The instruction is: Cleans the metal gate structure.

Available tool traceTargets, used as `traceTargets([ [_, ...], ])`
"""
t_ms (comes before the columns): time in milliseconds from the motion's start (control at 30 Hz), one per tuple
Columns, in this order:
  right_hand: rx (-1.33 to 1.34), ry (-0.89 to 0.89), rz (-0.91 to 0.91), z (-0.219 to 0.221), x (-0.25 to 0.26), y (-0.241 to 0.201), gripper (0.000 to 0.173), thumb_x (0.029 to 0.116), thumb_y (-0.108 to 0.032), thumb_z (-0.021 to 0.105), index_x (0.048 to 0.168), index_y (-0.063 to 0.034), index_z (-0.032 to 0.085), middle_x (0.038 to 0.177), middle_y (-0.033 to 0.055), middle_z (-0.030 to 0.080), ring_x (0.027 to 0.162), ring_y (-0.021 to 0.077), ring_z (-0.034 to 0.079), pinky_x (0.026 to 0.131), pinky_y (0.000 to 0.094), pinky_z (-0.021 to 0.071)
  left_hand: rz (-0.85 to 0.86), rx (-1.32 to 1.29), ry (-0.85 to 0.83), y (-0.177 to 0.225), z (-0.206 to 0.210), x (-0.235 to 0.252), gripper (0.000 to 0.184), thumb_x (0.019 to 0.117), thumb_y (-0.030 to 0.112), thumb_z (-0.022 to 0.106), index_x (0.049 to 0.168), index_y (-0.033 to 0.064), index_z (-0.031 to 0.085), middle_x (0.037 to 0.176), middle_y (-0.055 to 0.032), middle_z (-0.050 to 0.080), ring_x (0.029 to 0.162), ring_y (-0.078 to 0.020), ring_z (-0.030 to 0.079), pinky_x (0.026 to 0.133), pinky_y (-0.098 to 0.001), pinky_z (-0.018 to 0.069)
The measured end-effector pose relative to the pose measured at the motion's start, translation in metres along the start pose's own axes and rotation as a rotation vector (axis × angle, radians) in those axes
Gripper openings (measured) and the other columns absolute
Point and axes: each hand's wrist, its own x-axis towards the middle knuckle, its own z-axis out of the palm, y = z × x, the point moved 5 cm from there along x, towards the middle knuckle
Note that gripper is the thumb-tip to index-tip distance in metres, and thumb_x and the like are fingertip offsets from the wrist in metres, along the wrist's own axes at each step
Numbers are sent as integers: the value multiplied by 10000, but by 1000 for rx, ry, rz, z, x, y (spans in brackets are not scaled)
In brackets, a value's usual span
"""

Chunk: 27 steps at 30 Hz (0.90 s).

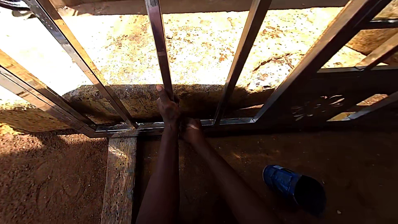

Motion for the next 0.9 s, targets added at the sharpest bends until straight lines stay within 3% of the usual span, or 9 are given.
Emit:
traceTargets([
  [133, -234, 129, -230, 22, -14, 14, 293, 1015, -112, 576, 1262, -51, 721, 1372, 142, 657, 1046, 336, 722, 856, 492, 598, 5, 8, 16, 1, 0, 1, 634, 1101, 491, 128, 651, 195, 463, 496, 78, 445, 400, -41, 403, 409, -210, 366],
  [233, -396, -123, -78, 25, -11, -5, 364, 1079, -149, 464, 1404, -24, 569, 1407, 205, 564, 1249, 358, 598, 998, 475, 518, 4, 11, 26, 2, -1, 0, 632, 1102, 493, 137, 649, 191, 458, 497, 72, 446, 398, -46, 402, 409, -213, 364],
  [333, -502, -241, -36, 15, -7, -21, 350, 1066, -126, 469, 1361, 31, 575, 1330, 250, 604, 1221, 387, 604, 987, 501, 491, 8, 23, 29, 4, 0, 0, 612, 1105, 483, 139, 665, 191, 449, 498, 68, 436, 403, -49, 401, 412, -216, 365],
  [467, -558, -339, 57, 4, 18, -20, 313, 989, -253, 618, 1143, 11, 684, 1184, 217, 676, 1145, 397, 645, 902, 569, 527, 21, 17, 39, 3, 0, -1, 645, 1106, 486, 148, 656, 178, 491, 498, 61, 466, 406, -56, 425, 415, -226, 384],
  [533, -605, -244, -12, 17, 24, -11, 309, 979, -197, 613, 1203, 6, 677, 1230, 210, 664, 1193, 395, 606, 972, 555, 490, 21, 20, 43, 3, 0, 0, 655, 1105, 496, 147, 638, 180, 482, 490, 58, 464, 393, -59, 416, 400, -232, 374],
  [633, -733, -69, -182, 34, 0, -1, 444, 1018, -70, 543, 1445, 44, 509, 1456, 265, 511, 1348, 409, 487, 1062, 523, 429, 5, 41, 47, 1, 1, 1, 670, 1098, 517, 141, 621, 186, 474, 483, 66, 458, 391, -55, 409, 403, -230, 366],
  [767, -803, -157, -232, 41, -30, 8, 542, 1079, -83, 355, 1589, 69, 255, 1652, 282, 249, 1473, 381, 389, 1142, 458, 394, 15, 92, 48, -1, -1, 1, 662, 1085, 548, 142, 631, 185, 458, 492, 69, 433, 403, -62, 399, 415, -250, 371],
  [833, -672, -170, -186, 33, -21, -2, 508, 1077, -90, 394, 1553, 77, 334, 1619, 275, 322, 1486, 382, 365, 1171, 475, 352, 11, 100, 55, -1, -1, 3, 669, 1084, 552, 146, 624, 182, 460, 488, 66, 431, 403, -64, 398, 416, -255, 368],
  [900, -519, -172, -117, 25, -7, -16, 439, 1034, -138, 529, 1437, 36, 518, 1479, 238, 513, 1428, 376, 429, 1171, 501, 341, -7, 113, 48, -3, -3, 3, 674, 1083, 555, 140, 630, 178, 466, 496, 62, 438, 413, -70, 405, 423, -261, 373],
])
